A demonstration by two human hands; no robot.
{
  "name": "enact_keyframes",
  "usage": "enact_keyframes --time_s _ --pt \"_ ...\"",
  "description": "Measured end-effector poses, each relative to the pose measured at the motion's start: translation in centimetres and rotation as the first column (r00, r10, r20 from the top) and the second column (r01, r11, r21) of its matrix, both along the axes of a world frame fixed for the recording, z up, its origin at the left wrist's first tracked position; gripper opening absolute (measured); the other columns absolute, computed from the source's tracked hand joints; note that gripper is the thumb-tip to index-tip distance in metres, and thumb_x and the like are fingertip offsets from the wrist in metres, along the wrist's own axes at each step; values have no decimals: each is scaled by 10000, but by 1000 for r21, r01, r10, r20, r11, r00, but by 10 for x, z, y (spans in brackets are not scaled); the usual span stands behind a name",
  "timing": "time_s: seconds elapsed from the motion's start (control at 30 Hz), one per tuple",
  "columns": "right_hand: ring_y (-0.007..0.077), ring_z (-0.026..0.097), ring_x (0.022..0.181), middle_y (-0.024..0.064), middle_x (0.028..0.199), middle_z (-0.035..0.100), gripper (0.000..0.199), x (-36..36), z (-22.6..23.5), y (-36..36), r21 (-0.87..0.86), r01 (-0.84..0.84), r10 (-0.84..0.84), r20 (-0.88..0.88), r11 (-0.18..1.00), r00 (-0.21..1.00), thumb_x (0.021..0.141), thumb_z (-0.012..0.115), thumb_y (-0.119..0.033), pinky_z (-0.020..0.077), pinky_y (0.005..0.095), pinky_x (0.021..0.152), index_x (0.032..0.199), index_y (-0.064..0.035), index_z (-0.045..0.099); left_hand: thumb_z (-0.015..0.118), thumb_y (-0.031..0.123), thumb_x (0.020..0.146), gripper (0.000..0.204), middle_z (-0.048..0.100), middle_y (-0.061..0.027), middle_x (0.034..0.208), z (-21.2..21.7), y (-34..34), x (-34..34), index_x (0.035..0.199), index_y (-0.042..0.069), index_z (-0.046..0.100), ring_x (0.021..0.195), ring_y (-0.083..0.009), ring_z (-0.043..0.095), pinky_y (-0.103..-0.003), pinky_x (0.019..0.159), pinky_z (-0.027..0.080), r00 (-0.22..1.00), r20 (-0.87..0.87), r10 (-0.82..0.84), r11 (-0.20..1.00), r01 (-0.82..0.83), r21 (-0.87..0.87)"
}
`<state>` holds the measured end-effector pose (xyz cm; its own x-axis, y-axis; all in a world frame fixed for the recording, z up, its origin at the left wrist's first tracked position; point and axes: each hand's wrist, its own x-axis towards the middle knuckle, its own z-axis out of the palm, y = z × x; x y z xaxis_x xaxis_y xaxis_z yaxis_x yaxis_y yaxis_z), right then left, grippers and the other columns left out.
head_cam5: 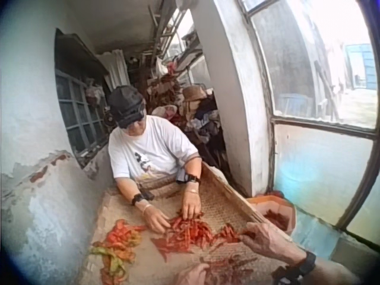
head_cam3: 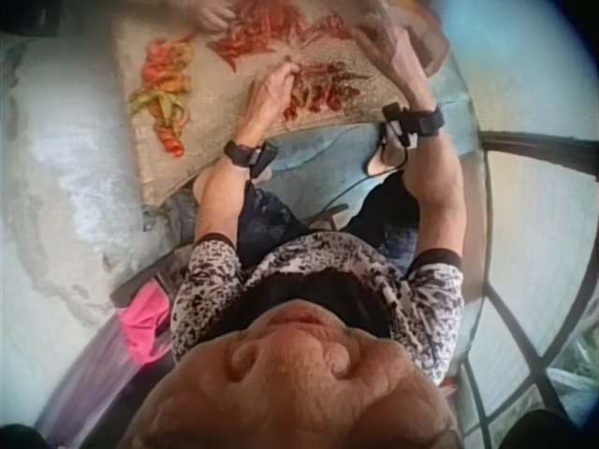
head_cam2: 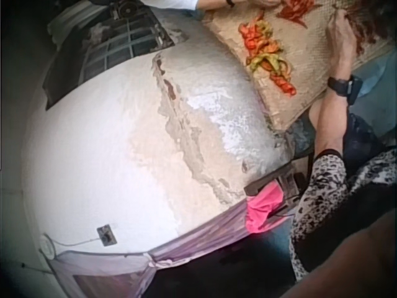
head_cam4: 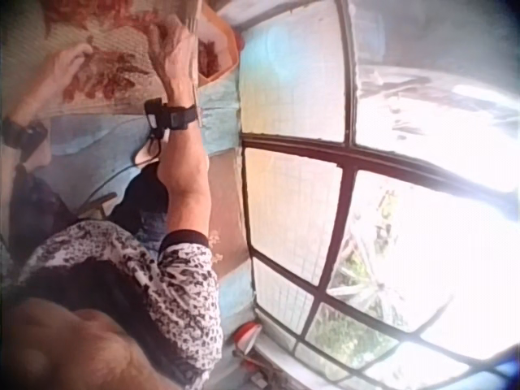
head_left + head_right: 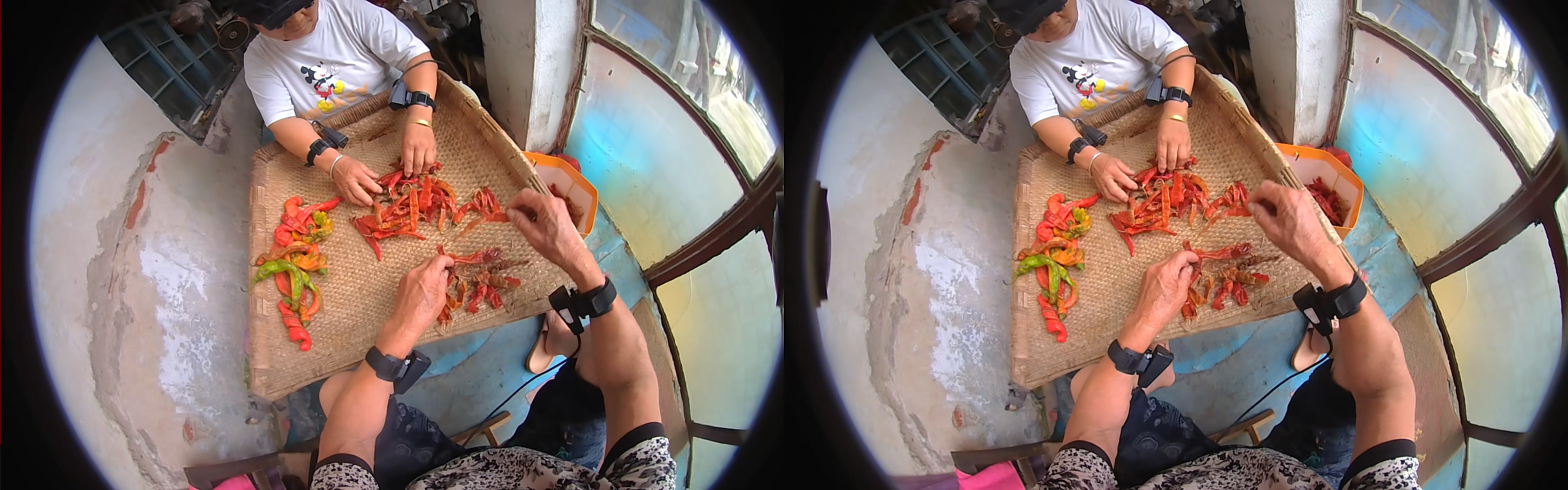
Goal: The person sorts dried red peppers by hand on a woven tray, picking them up one at a time and moving them into a pile. The person then picks up a yellow paper bag, shakes the remaining peppers out of it onto the tray, and sets the bag aside.
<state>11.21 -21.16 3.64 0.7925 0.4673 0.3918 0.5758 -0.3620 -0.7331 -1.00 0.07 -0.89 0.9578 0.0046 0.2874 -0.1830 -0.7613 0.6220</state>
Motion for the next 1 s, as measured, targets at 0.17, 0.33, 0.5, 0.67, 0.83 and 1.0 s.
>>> enact_keyframes --time_s 0.17,0.33,0.5,0.67,0.83,1.0 --pt "118 495 557 67 611 529 148 30 -9 -18 218 172 -176 -1 961 984 859 613 -130 422 275 543 864 17 623 535 22 868 114 621 -183 856 -1 0 0 979 35 554 774 -369 618 -438 663 490 1000 -23 -3 1000 3 -20" --pt "287 613 757 147 821 641 140 60 -17 -41 88 544 -545 285 834 789 823 616 -112 496 408 697 933 -29 638 529 20 870 116 634 -169 831 6 0 -1 980 25 567 751 -332 633 -402 670 494 1000 -3 -1 1000 1 8" --pt "326 611 830 142 845 620 176 30 -29 -16 -260 107 -25 299 960 954 796 572 -88 509 420 766 964 -64 621 521 70 901 163 646 -172 774 10 1 0 1035 18 597 720 -299 655 -376 645 498 999 14 32 999 -33 11" --pt "322 572 958 138 954 589 173 2 -52 29 -660 -63 238 178 749 955 802 633 -182 509 411 797 919 -59 597 569 103 897 137 655 -132 775 14 2 -3 992 10 604 667 -216 641 -331 625 495 999 1 51 997 -51 -61" --pt "325 577 917 149 910 581 331 -2 -52 32 -655 -159 321 134 739 938 755 707 -297 505 426 748 894 -33 565 614 101 866 113 639 -154 776 21 0 -3 949 30 587 672 -269 642 -375 604 486 995 -57 79 985 -87 -149" --pt "358 594 858 173 877 577 392 -4 -42 35 -641 -183 270 40 745 962 723 733 -326 498 454 731 889 -22 550 579 22 846 73 630 -148 782 16 9 -3 920 22 578 692 -290 633 -381 621 483 991 -32 133 983 -136 -121"
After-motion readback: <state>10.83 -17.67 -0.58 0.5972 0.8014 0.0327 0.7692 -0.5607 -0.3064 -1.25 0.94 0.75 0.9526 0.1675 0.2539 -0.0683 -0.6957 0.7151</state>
